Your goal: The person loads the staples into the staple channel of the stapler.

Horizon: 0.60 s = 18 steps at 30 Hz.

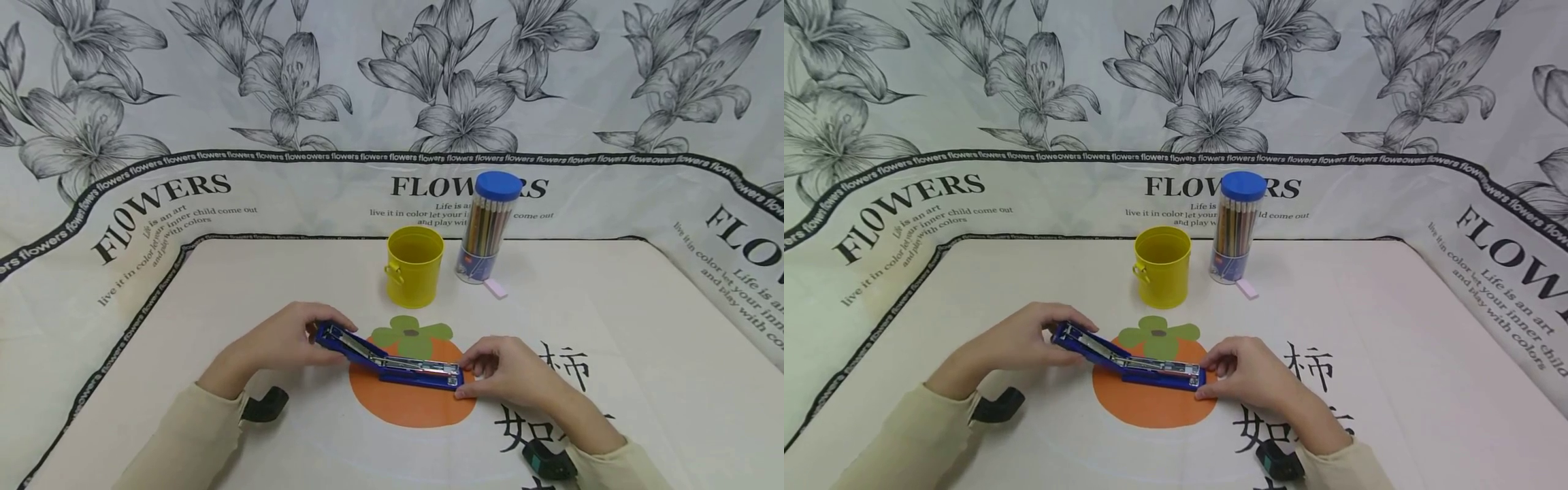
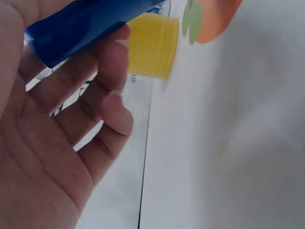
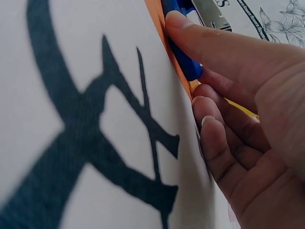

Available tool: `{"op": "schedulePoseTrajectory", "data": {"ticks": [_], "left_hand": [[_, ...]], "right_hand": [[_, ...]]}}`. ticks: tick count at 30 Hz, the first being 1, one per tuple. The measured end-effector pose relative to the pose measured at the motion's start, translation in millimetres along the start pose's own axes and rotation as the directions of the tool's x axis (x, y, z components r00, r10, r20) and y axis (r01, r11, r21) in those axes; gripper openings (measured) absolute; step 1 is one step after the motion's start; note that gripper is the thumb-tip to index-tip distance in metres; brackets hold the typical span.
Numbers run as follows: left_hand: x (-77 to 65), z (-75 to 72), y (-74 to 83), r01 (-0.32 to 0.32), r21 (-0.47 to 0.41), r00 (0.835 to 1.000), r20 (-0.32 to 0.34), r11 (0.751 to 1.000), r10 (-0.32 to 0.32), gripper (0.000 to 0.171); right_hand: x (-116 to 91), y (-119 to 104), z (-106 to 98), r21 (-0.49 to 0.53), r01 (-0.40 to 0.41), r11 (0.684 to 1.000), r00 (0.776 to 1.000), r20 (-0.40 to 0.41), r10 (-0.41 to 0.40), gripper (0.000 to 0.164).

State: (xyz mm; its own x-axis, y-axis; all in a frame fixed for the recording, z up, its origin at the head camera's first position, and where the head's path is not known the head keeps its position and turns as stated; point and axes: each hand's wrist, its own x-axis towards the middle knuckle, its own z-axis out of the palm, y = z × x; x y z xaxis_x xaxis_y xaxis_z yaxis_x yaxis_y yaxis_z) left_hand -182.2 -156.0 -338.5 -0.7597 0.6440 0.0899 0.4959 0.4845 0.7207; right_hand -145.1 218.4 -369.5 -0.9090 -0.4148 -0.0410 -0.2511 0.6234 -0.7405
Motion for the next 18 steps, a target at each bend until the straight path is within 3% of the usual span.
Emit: {"op": "schedulePoseTrajectory", "data": {"ticks": [6, 11, 18], "left_hand": [[3.0, 6.4, 7.2, -0.069, -0.017, 0.996, -0.060, 0.998, 0.067, 0.053], [6.6, 14.3, 15.2, -0.156, 0.001, 0.981, -0.117, 0.988, 0.155, 0.063], [12.6, 26.5, 25.4, -0.199, -0.035, 0.973, -0.129, 0.979, 0.193, 0.062]], "right_hand": [[-0.8, 1.6, 0.4, 0.002, -0.001, 1.000, 1.000, 0.003, 0.001, 0.038], [-1.3, 2.7, 0.4, -0.003, 0.006, 1.000, 1.000, -0.002, -0.006, 0.038], [-0.4, 1.5, -0.2, 0.004, 0.000, 1.000, 1.000, -0.001, 0.000, 0.038]]}}
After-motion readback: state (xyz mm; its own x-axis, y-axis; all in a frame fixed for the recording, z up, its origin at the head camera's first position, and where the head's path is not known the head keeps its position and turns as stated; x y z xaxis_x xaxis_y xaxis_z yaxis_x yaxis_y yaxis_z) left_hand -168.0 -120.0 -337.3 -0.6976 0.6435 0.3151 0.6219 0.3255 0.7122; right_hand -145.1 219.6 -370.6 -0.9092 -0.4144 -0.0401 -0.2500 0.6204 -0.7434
